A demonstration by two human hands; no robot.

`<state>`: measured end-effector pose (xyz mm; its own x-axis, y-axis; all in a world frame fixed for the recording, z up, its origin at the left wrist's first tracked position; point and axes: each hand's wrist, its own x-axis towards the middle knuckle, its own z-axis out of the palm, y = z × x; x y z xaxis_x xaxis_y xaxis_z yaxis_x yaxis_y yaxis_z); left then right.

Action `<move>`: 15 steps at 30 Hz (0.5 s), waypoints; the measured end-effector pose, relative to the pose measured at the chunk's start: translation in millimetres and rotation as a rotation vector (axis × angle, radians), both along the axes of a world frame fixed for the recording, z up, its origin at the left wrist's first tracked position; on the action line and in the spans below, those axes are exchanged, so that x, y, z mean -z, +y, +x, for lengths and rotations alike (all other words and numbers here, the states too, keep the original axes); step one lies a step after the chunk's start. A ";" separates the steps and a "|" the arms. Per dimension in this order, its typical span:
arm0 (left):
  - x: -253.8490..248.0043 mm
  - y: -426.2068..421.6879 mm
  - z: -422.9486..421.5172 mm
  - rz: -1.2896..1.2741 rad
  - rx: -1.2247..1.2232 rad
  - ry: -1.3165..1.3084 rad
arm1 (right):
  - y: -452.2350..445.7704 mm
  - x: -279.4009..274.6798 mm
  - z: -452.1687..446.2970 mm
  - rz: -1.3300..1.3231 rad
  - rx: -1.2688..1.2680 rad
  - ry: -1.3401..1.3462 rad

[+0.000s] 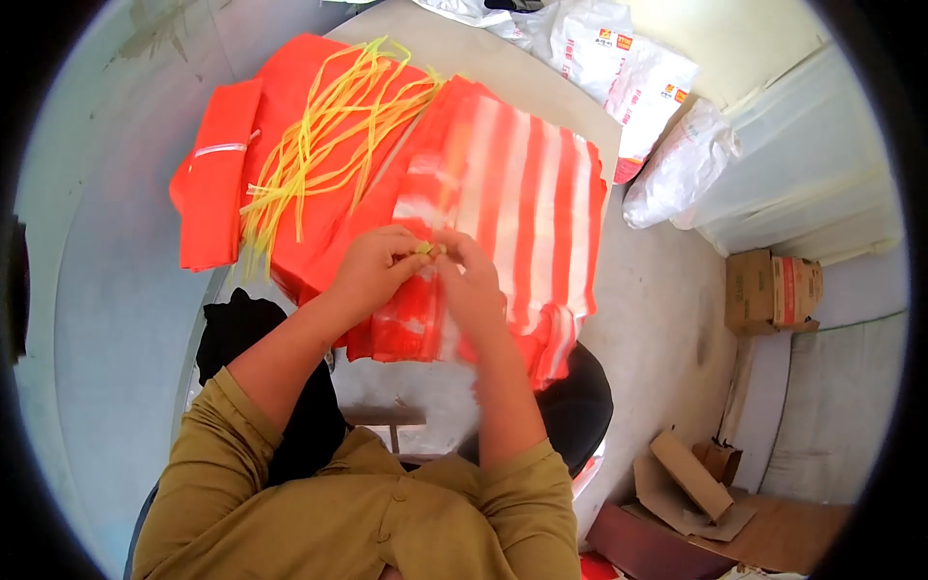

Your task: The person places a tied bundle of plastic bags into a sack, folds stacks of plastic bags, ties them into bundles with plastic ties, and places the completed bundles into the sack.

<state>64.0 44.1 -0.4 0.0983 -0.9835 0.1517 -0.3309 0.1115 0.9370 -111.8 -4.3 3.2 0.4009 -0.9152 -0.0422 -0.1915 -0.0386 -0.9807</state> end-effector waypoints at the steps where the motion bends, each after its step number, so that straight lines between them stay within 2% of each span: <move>1: -1.6 -0.1 -0.1 0.040 0.000 0.017 | 2.1 -1.7 3.8 -0.034 0.010 0.012; 4: -4.7 -2.1 1.6 0.114 0.009 0.100 | 1.9 -2.6 5.6 -0.302 -0.063 0.188; 5: -4.8 -2.7 2.4 0.132 0.016 0.132 | 2.8 -4.0 6.7 -0.286 -0.071 0.196; 8: 12.0 -7.3 -0.3 0.175 0.015 0.469 | 6.4 -9.7 9.1 -0.255 -0.086 0.223; 13: 15.9 -10.1 6.7 0.255 0.093 0.487 | 6.5 -7.8 8.8 -0.319 -0.101 0.317; 15: 9.9 -8.4 6.0 0.253 0.082 0.541 | 7.9 -8.8 14.9 -0.186 -0.060 0.154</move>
